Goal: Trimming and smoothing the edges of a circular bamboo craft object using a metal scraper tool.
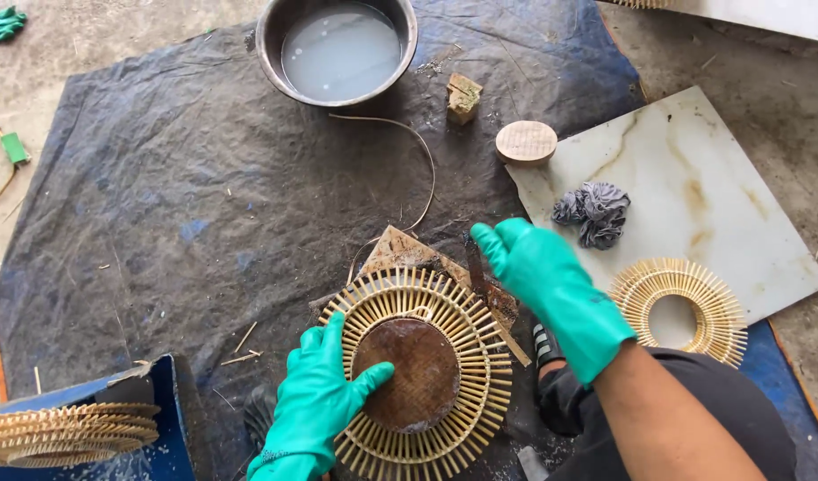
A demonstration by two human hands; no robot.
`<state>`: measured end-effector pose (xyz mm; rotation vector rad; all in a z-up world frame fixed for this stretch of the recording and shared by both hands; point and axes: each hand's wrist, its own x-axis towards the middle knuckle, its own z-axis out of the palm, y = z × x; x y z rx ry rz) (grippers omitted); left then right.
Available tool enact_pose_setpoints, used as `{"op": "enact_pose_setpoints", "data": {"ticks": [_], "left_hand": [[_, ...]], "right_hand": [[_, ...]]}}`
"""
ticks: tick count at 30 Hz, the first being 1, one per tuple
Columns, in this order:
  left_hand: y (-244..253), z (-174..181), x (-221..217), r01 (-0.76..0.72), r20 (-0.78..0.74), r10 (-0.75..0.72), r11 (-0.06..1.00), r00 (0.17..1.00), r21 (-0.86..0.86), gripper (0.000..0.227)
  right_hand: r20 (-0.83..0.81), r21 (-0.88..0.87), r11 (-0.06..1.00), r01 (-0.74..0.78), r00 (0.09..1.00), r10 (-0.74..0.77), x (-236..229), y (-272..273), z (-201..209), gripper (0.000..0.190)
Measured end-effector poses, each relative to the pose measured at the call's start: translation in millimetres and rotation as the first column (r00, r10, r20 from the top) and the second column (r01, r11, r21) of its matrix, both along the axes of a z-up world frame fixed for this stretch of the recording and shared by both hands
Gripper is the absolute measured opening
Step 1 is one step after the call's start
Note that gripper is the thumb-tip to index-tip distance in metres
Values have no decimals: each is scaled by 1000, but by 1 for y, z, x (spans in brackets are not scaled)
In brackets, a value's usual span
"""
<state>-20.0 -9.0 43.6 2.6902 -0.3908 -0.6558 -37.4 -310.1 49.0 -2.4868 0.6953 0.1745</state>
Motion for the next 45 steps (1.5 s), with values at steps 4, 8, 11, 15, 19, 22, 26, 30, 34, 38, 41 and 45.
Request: {"op": "enact_pose_setpoints", "data": {"ticks": [4,8,11,15,19,22,26,30,34,38,41,45], "left_hand": [[-9,14,5,-29,-167,69,972,984,232,113],[3,-3,5,-40,-147,54,994,988,100,118],[19,-17,8,10,-105,-3,997,994,75,113],[46,-42,19,-159,50,158,987,986,16,74],[54,-48,25,-432,-254,406,901,878,-51,67],[60,-46,16,-415,-257,400,910,880,-6,60],[75,-47,2,-442,-300,425,897,854,12,56],[67,-31,7,-279,-311,355,923,882,264,56],[24,-5,4,-148,11,152,976,988,-158,72],[-14,9,18,-51,33,56,987,998,-151,91],[-18,10,25,8,-268,34,988,963,152,109],[-8,-8,29,40,-232,-27,998,972,50,108]], "right_hand": [[-284,41,993,-107,952,114,18,26,-18,50],[-297,32,990,-138,944,141,19,19,-9,54],[-201,78,996,46,979,-30,15,-4,17,54],[-446,148,989,13,893,55,-15,-32,-21,54],[-658,402,874,275,750,67,-43,-18,-59,50],[-593,519,785,339,804,45,-42,-5,-74,45],[-518,441,885,151,848,114,-31,10,-64,52],[-398,289,949,-126,886,239,-18,14,-73,49],[-136,-190,944,-271,959,248,-7,44,-46,43],[-31,-111,924,-365,931,364,12,69,-56,36],[-66,-182,862,-473,881,469,16,76,-79,39],[157,-253,871,-422,870,467,26,79,-96,41]]}}
